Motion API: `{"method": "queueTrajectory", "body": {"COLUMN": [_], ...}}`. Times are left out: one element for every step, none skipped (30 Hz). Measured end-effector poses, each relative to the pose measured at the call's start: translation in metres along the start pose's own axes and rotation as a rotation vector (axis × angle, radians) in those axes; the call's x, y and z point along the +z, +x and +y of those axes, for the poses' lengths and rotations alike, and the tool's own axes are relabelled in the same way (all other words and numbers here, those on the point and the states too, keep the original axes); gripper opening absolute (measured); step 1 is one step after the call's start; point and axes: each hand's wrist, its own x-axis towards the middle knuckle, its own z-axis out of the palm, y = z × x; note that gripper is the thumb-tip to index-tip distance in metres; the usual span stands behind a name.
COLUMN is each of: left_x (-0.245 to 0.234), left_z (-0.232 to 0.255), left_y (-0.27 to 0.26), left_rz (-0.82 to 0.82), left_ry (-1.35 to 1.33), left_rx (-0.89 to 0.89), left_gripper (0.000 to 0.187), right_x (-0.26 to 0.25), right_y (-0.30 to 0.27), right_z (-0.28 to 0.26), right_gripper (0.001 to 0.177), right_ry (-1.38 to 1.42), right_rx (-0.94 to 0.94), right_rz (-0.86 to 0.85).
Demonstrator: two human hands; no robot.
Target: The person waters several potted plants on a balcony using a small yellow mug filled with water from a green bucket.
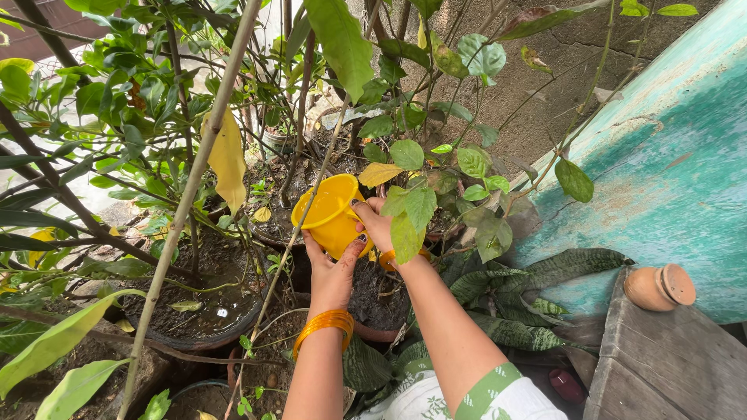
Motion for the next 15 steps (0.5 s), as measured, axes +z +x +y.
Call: {"method": "queueTrajectory", "body": {"left_x": [0.0000,0.0003,0.0005,0.0005,0.0004,0.0003,0.0003,0.0001,-0.0001,0.0002,0.0009,0.0009,0.0006,0.0010,0.0013], "left_z": [0.0001,0.0000,-0.0003,-0.0007,-0.0012,-0.0017,-0.0023,-0.0027,-0.0031,-0.0033,-0.0034,-0.0029,-0.0022,-0.0017,-0.0013], "left_y": [-0.0001,0.0001,0.0001,0.0002,0.0002,0.0002,0.0005,0.0006,0.0007,0.0008,0.0008,0.0011,0.0012,0.0009,0.0004], "left_rz": [-0.001,-0.003,-0.005,-0.006,-0.007,-0.008,-0.008,-0.009,-0.009,-0.014,-0.019,-0.024,-0.023,-0.022,-0.021], "left_ry": [-0.009,-0.019,-0.029,-0.034,-0.039,-0.045,-0.043,-0.042,-0.040,-0.059,-0.077,-0.095,-0.095,-0.096,-0.097], "left_rx": [-0.002,-0.004,-0.006,-0.005,-0.004,-0.003,-0.004,-0.004,-0.005,-0.006,-0.007,-0.007,-0.003,0.000,0.003], "left_gripper": [0.121,0.121,0.121,0.121,0.121,0.121,0.121,0.120,0.120,0.120,0.120,0.120,0.119,0.119,0.119], "right_x": [0.0000,-0.0001,-0.0002,-0.0001,0.0002,0.0004,0.0004,0.0005,0.0007,0.0004,-0.0002,0.0001,0.0010,0.0011,0.0010], "right_y": [0.0010,0.0023,0.0032,0.0039,0.0043,0.0044,0.0043,0.0041,0.0037,0.0030,0.0022,0.0020,0.0024,0.0028,0.0030], "right_z": [0.0018,0.0034,0.0048,0.0059,0.0066,0.0069,0.0067,0.0062,0.0054,0.0045,0.0038,0.0032,0.0030,0.0033,0.0034], "right_gripper": [0.037,0.038,0.039,0.038,0.038,0.038,0.038,0.039,0.039,0.037,0.035,0.034,0.034,0.035,0.036], "right_ry": [-0.008,-0.016,-0.024,-0.031,-0.037,-0.044,-0.039,-0.034,-0.029,-0.042,-0.055,-0.067,-0.065,-0.064,-0.064], "right_rx": [-0.017,-0.034,-0.052,-0.048,-0.044,-0.040,-0.042,-0.043,-0.044,-0.028,-0.011,0.005,-0.028,-0.061,-0.093], "right_rz": [0.002,0.005,0.008,0.011,0.014,0.018,0.017,0.016,0.015,0.020,0.025,0.029,0.027,0.026,0.025]}}
